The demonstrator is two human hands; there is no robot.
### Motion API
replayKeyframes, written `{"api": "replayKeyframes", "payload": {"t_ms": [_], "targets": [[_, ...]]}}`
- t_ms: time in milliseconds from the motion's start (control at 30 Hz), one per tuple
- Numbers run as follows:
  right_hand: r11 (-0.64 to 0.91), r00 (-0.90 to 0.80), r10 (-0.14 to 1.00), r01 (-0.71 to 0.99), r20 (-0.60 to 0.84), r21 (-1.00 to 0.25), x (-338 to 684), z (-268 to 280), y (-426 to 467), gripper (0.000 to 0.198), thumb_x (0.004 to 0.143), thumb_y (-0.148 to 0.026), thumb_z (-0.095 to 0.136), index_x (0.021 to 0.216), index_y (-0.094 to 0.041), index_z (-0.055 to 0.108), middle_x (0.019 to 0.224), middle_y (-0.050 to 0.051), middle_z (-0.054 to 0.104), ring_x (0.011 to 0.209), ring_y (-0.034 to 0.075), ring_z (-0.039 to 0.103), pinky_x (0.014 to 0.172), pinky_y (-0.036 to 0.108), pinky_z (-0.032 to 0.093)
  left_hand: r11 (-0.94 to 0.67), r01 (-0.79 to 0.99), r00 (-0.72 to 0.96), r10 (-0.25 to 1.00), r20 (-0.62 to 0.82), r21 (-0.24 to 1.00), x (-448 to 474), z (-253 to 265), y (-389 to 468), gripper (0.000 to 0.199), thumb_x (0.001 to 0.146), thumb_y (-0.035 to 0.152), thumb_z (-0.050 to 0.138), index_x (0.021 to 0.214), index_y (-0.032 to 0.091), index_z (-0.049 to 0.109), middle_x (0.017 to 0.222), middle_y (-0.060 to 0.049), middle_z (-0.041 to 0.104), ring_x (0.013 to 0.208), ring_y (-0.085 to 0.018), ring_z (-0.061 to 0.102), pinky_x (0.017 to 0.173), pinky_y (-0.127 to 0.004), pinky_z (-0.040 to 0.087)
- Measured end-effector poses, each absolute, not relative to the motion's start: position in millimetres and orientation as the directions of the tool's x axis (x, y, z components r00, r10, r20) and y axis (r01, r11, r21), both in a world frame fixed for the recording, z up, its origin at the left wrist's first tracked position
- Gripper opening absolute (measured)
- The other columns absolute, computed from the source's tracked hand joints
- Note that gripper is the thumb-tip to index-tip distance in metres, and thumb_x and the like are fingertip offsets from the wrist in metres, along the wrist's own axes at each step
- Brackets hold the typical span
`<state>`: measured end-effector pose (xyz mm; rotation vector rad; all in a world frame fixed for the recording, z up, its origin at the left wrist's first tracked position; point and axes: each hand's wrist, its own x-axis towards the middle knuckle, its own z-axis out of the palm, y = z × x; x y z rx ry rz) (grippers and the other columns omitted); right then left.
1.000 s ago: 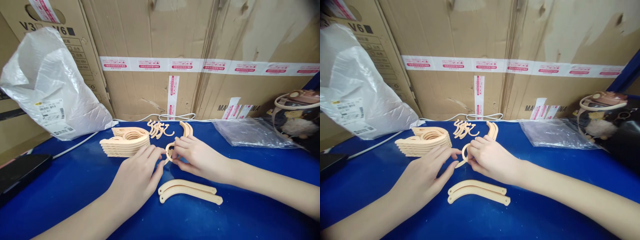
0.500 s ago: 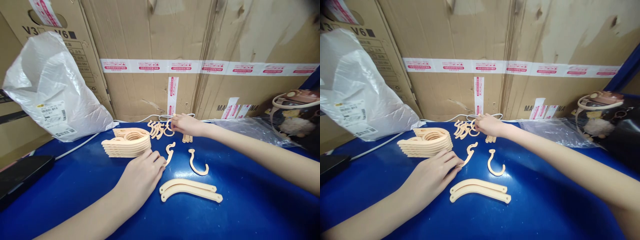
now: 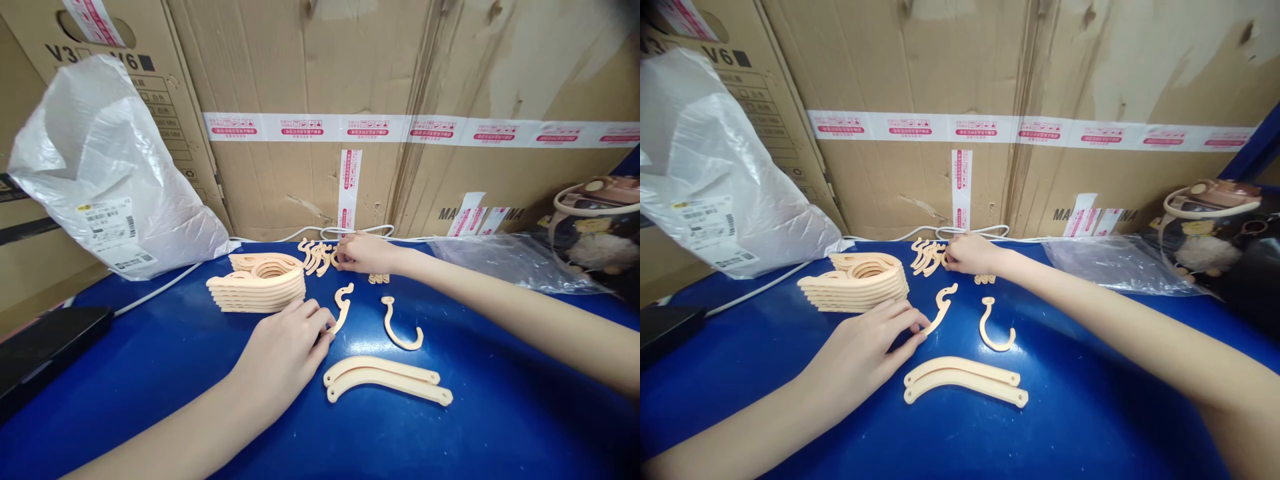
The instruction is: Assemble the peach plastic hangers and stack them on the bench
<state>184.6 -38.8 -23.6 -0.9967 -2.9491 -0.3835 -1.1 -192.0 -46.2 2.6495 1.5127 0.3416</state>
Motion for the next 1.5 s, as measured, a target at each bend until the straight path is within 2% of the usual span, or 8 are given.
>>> {"api": "replayKeyframes", "payload": {"t_ms": [300, 433, 600, 767, 967, 1200, 1367, 1500], "targets": [[0.723, -0.764, 0.643, 0.630, 0.057, 0.285, 194.6, -21.8, -35.6, 0.023, 0.086, -0.032, 0.058, 0.075, -0.015, 0.070, 0.079, 0.008, 0.070, 0.078, 0.020, 0.061, 0.072, 0.030, 0.035, -0.442, 0.867, 0.426, 0.897, 0.116, 0.229, -2.3, -41.6, -193.9, 0.012, 0.090, 0.020, 0.051, 0.089, 0.023, 0.062, 0.086, 0.001, 0.064, 0.083, -0.017, 0.062, 0.065, -0.026, 0.043], [0.677, -0.737, 0.664, 0.665, 0.128, 0.315, 189.2, -13.8, -28.3, 0.028, 0.087, -0.037, 0.057, 0.080, -0.013, 0.070, 0.081, 0.012, 0.069, 0.079, 0.024, 0.062, 0.074, 0.033, 0.036, -0.424, 0.865, 0.412, 0.905, 0.103, 0.268, -3.4, -43.0, -193.7, 0.011, 0.089, 0.020, 0.051, 0.088, 0.024, 0.062, 0.085, 0.003, 0.064, 0.077, -0.016, 0.062, 0.061, -0.025, 0.041], [0.718, -0.789, 0.594, 0.608, 0.157, 0.339, 172.7, -11.4, -12.5, 0.021, 0.087, -0.024, 0.057, 0.102, -0.014, 0.068, 0.100, 0.012, 0.068, 0.096, 0.024, 0.059, 0.079, 0.032, 0.037, -0.408, 0.873, 0.404, 0.912, 0.073, 0.268, -4.2, -44.0, -194.8, 0.012, 0.089, 0.020, 0.050, 0.090, 0.024, 0.061, 0.086, 0.003, 0.065, 0.071, -0.016, 0.062, 0.058, -0.024, 0.040], [0.781, -0.849, 0.520, 0.516, 0.092, 0.352, 161.2, -15.4, -0.8, 0.021, 0.080, -0.018, 0.062, 0.100, -0.018, 0.069, 0.101, 0.008, 0.067, 0.095, 0.022, 0.060, 0.072, 0.028, 0.040, -0.408, 0.869, 0.414, 0.909, 0.040, 0.280, -3.6, -44.6, -193.9, 0.014, 0.092, 0.019, 0.046, 0.093, 0.024, 0.059, 0.092, 0.002, 0.064, 0.077, -0.017, 0.064, 0.065, -0.026, 0.044], [0.799, -0.878, 0.475, 0.458, 0.059, 0.390, 156.3, -15.0, -4.2, 0.029, 0.079, -0.007, 0.057, 0.104, -0.017, 0.067, 0.102, 0.010, 0.067, 0.096, 0.024, 0.060, 0.066, 0.028, 0.039, -0.468, 0.871, 0.464, 0.884, 0.062, 0.152, 0.2, -45.6, -194.8, 0.018, 0.095, 0.017, 0.040, 0.095, 0.022, 0.058, 0.095, -0.001, 0.063, 0.076, -0.016, 0.067, 0.064, -0.024, 0.048], [0.788, -0.875, 0.479, 0.465, 0.074, 0.403, 155.3, -14.4, -7.1, 0.017, 0.081, -0.008, 0.053, 0.090, -0.011, 0.067, 0.095, 0.014, 0.067, 0.091, 0.023, 0.059, 0.067, 0.029, 0.037, -0.502, 0.865, 0.500, 0.863, 0.068, 0.004, 2.2, -46.4, -192.8, 0.021, 0.095, 0.014, 0.040, 0.100, 0.021, 0.059, 0.102, -0.003, 0.063, 0.081, -0.018, 0.067, 0.066, -0.025, 0.051], [0.771, -0.843, 0.507, 0.537, 0.180, 0.343, 175.1, 2.0, -14.6, 0.015, 0.082, -0.013, 0.053, 0.088, -0.010, 0.066, 0.093, 0.013, 0.065, 0.090, 0.024, 0.057, 0.066, 0.030, 0.036, -0.514, 0.857, 0.515, 0.856, 0.038, -0.036, 0.5, -45.1, -192.5, 0.026, 0.094, 0.008, 0.039, 0.102, 0.021, 0.059, 0.100, -0.002, 0.063, 0.088, -0.020, 0.065, 0.065, -0.028, 0.051], [0.782, -0.814, 0.529, 0.578, 0.239, 0.235, 199.7, 21.2, -35.3, 0.015, 0.086, -0.022, 0.054, 0.090, -0.014, 0.066, 0.089, 0.007, 0.065, 0.081, 0.018, 0.058, 0.063, 0.027, 0.037, -0.530, 0.848, 0.529, 0.847, 0.051, -0.008, -0.2, -43.9, -193.9, 0.026, 0.094, 0.008, 0.040, 0.100, 0.022, 0.061, 0.097, 0.000, 0.063, 0.090, -0.020, 0.065, 0.066, -0.030, 0.050]]}}
